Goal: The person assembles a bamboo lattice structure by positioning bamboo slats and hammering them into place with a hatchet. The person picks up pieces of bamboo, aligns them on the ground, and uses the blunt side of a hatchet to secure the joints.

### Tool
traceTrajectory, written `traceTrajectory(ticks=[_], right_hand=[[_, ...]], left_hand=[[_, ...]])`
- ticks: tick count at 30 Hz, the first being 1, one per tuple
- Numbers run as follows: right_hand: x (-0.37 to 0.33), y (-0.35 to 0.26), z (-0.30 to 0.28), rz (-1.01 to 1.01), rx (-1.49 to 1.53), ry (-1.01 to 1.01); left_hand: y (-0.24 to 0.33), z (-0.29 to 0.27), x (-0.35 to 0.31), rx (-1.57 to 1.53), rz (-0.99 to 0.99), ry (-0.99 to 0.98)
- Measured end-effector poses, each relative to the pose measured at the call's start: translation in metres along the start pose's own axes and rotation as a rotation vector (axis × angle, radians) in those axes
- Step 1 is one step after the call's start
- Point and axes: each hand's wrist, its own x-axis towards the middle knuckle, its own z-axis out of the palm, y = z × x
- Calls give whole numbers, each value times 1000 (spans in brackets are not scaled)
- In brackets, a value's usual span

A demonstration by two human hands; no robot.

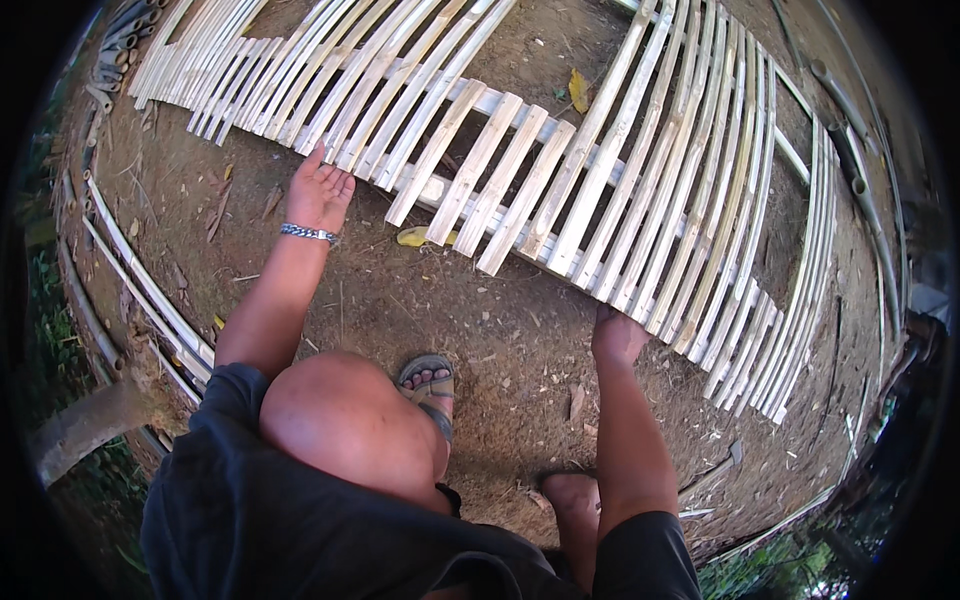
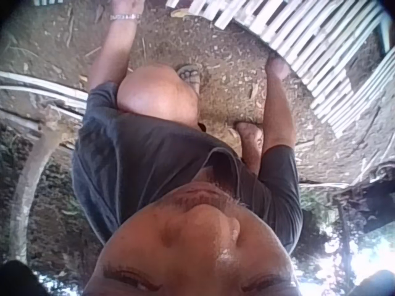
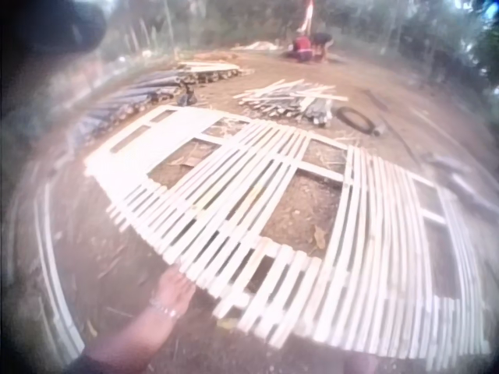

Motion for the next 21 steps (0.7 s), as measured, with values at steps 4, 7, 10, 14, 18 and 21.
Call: traceTrajectory(ticks=[4, 7, 10, 14, 18, 21], right_hand=[[-1, 4, 7, 23, -1, -87], [0, -2, -7, 46, 55, -164], [3, -4, -19, 67, 74, -275], [13, -20, -65, 108, 163, -567], [6, -8, -34, 81, 196, -359], [6, -9, -39, 67, 136, -411]], left_hand=[[0, 2, -3, 32, 26, -9], [-2, 1, -3, 44, 34, 14], [-4, 4, -4, 51, 66, 35], [-2, -6, -19, 107, 96, -10], [9, -13, -16, 476, 92, -26], [4, -9, -28, 1451, 770, 30]])
